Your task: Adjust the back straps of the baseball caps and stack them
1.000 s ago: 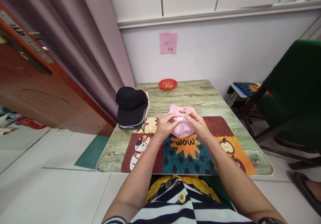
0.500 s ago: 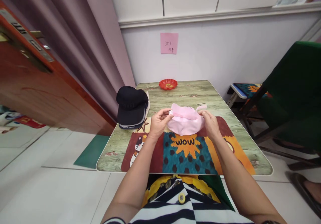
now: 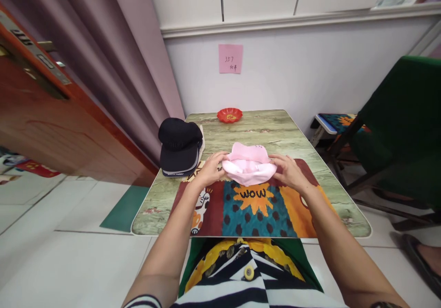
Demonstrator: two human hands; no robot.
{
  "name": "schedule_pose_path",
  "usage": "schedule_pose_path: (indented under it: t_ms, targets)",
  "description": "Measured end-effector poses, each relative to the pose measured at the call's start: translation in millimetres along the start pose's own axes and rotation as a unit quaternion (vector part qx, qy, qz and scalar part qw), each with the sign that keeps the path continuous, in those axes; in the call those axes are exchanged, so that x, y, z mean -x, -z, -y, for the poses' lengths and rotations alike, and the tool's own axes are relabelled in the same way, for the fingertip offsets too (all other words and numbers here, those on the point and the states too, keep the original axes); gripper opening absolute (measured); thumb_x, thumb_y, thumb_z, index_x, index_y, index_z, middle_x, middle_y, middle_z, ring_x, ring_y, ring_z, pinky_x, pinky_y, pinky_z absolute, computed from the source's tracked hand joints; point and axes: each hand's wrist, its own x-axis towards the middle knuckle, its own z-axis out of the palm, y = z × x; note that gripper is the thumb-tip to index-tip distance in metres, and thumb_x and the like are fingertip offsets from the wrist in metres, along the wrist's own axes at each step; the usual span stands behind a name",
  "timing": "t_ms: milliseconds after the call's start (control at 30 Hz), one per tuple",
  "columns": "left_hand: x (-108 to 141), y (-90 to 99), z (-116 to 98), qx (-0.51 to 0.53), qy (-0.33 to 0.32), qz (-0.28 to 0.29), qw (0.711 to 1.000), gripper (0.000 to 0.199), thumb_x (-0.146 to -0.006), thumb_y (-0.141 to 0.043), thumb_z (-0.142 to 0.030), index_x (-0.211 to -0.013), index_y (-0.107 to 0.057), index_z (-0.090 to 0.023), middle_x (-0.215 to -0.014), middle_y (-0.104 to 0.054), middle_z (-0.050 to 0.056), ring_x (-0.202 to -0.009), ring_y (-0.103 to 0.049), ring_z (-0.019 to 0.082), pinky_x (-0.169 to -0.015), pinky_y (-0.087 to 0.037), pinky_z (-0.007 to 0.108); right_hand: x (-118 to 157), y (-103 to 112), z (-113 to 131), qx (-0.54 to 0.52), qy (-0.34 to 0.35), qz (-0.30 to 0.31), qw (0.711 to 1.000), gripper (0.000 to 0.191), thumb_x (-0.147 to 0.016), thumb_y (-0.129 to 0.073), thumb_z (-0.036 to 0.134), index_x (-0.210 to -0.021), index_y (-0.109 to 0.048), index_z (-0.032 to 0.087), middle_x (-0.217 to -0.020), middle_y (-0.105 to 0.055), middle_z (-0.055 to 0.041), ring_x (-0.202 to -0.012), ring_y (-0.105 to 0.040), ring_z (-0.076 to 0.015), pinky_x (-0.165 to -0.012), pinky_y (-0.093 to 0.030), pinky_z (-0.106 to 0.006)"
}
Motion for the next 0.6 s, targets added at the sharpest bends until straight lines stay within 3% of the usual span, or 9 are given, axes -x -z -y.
schedule_pose_path:
  t_ms: [67,167,233,333,467,600]
  targets:
    - [-5.7,5.4,-4.9,0.030,0.010,-0.024,0.999,0.017,-0.078,-0.074,-0.024,-0.094,-0.071,-0.020,-0.117,-0.073,0.009,-0.116,-0.064,0.029,-0.106,-0.046,0.045,-5.5,5.1,9.2,-0.049,0.009,-0.018,0.999,0.019,-0.081,-0.074,0.038,-0.094,-0.075,0.026,-0.130,-0.071,-0.0087,-0.134,-0.056,-0.0352,-0.118,-0.027,-0.066]
    - [-15.4,23.4,-24.7,0.201,0.042,-0.078,0.976,0.022,-0.073,-0.082,-0.029,-0.085,-0.068,-0.017,-0.089,-0.074,0.004,-0.085,-0.070,0.021,-0.082,-0.056,0.033,-11.9,25.4,30.8,-0.197,-0.020,-0.049,0.979,0.025,-0.081,-0.076,0.043,-0.098,-0.074,0.026,-0.115,-0.076,-0.0064,-0.120,-0.065,-0.0325,-0.109,-0.045,-0.056]
    - [-24.5,37.6,-41.4,0.334,0.051,-0.144,0.930,0.030,-0.070,-0.087,-0.033,-0.085,-0.067,-0.017,-0.081,-0.073,0.001,-0.071,-0.067,0.015,-0.069,-0.055,0.026,-17.9,41.2,47.4,-0.317,-0.052,-0.104,0.941,0.026,-0.078,-0.080,0.044,-0.094,-0.071,0.025,-0.097,-0.076,-0.0031,-0.095,-0.072,-0.0268,-0.091,-0.057,-0.046]
    - [-41.2,47.3,-56.6,0.471,0.072,-0.209,0.854,0.032,-0.072,-0.087,-0.035,-0.091,-0.069,-0.016,-0.087,-0.075,0.003,-0.071,-0.068,0.013,-0.069,-0.057,0.023,-32.3,51.9,68.6,-0.448,-0.064,-0.181,0.873,0.033,-0.073,-0.084,0.047,-0.090,-0.067,0.026,-0.082,-0.073,-0.0005,-0.075,-0.070,-0.0216,-0.073,-0.060,-0.038]
    - [-48.4,23.1,-43.7,0.572,0.190,-0.189,0.775,0.021,-0.082,-0.079,-0.031,-0.092,-0.070,-0.014,-0.089,-0.077,0.007,-0.078,-0.072,0.017,-0.076,-0.060,0.028,-50.0,23.7,71.8,-0.524,-0.131,-0.200,0.817,0.032,-0.081,-0.077,0.046,-0.104,-0.068,0.026,-0.100,-0.078,-0.0045,-0.088,-0.074,-0.0247,-0.082,-0.063,-0.043]
    - [-16.5,-21.8,-15.0,0.618,0.279,-0.186,0.711,0.025,-0.095,-0.064,-0.041,-0.093,-0.069,-0.016,-0.088,-0.078,0.008,-0.080,-0.074,0.017,-0.074,-0.060,0.027,-47.1,-30.6,41.5,-0.595,-0.238,-0.210,0.738,0.034,-0.076,-0.077,0.035,-0.107,-0.069,0.024,-0.106,-0.080,-0.0062,-0.102,-0.075,-0.0306,-0.097,-0.060,-0.051]
